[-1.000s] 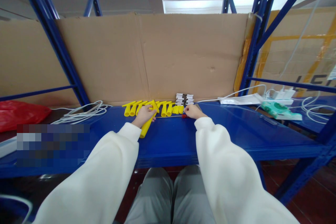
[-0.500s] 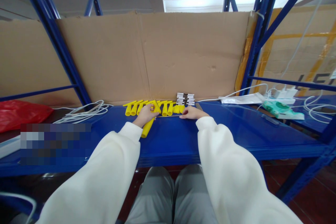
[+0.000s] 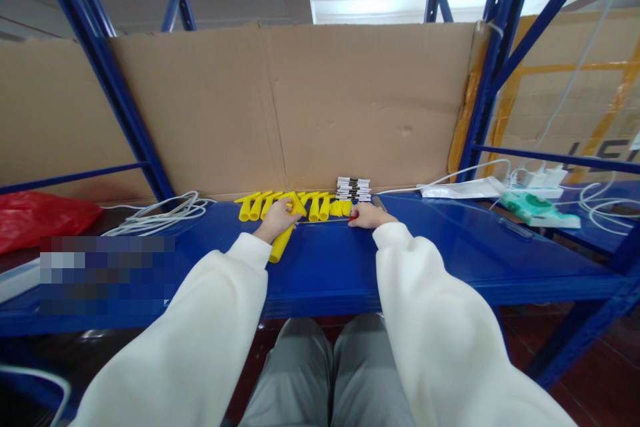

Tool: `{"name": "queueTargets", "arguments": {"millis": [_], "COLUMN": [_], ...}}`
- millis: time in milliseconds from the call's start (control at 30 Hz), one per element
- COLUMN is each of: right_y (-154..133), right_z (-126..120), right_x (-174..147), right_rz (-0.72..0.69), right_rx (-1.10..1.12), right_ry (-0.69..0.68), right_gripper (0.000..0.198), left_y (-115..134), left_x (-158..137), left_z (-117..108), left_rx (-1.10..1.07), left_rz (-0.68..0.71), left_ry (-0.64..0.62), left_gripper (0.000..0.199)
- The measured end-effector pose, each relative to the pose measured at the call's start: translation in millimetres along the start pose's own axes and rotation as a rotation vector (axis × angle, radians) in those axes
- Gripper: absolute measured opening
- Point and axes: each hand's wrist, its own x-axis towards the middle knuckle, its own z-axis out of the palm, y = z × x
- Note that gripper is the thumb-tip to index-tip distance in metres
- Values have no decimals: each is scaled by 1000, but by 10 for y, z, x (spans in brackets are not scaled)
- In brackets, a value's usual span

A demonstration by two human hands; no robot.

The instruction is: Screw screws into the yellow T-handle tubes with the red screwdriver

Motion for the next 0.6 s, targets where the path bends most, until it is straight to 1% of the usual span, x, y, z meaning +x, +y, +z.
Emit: {"name": "queueTargets", "arguments": {"millis": [100,267,333,433,500,600], "right_y": [-40,-65,-61,-44,-23,14], "right_z": [-22,-45,-55,-70,-75,-71], "right_x": [-25,-45,-58,-80,-88,-86], "right_rz": [34,44,73,103,99,88], "right_rx": [-68,-162,-154,-120,-111,-106], "right_ry": [14,78,93,109,130,163], "right_gripper": [9,11,13,15,14,11], "left_y": [18,16,7,-9,-20,-32], "left_x": [-13,-23,-22,-17,-9,6], "left_z": [-8,-10,-8,-3,4,12], "left_rx": [1,-13,-13,29,46,33], "left_rz": [-6,-6,0,32,43,28], "left_ry": [-5,-9,-12,15,29,14], "left_gripper": [42,46,45,39,37,40]}}
